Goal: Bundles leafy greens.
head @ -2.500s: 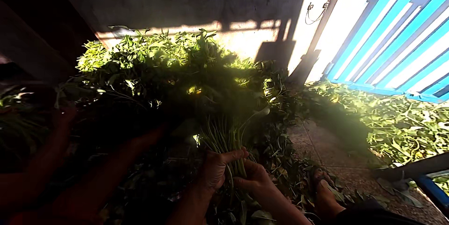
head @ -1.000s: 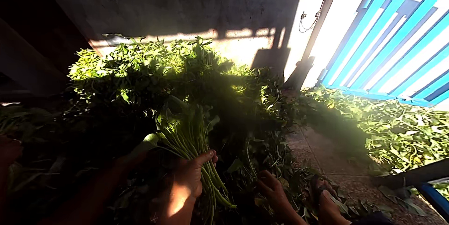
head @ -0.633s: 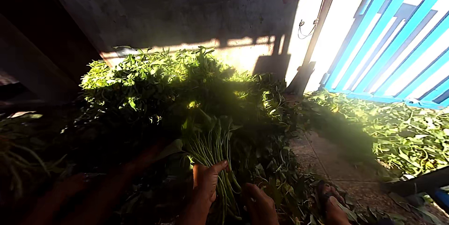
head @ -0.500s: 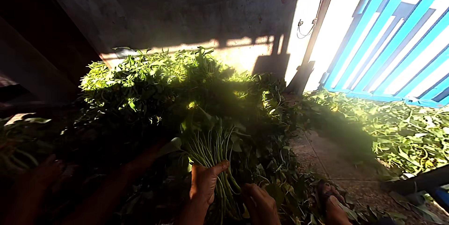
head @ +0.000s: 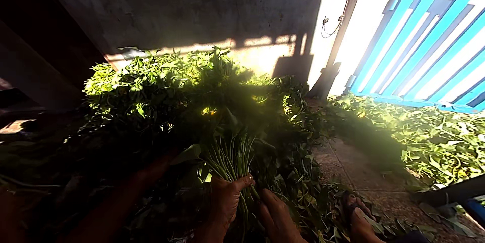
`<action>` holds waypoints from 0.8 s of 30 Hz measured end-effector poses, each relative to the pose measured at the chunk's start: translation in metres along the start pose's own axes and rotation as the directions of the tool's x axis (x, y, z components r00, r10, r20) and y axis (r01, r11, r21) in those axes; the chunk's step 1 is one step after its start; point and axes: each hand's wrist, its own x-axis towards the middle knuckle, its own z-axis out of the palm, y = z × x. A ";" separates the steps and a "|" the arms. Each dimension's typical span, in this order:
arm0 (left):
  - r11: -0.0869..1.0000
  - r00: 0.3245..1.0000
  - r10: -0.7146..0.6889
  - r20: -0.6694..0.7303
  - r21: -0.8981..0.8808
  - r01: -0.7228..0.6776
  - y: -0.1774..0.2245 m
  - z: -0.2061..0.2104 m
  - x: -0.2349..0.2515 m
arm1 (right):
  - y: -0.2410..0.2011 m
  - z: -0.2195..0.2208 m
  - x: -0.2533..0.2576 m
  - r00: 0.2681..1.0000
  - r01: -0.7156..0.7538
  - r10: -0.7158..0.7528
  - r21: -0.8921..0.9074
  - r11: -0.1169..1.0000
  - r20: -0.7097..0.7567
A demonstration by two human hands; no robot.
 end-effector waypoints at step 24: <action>0.960 0.922 0.172 -0.347 -0.152 -0.236 0.068 -0.038 0.012 | 0.174 -0.011 -0.028 0.542 -0.586 0.823 -0.627 0.513 0.167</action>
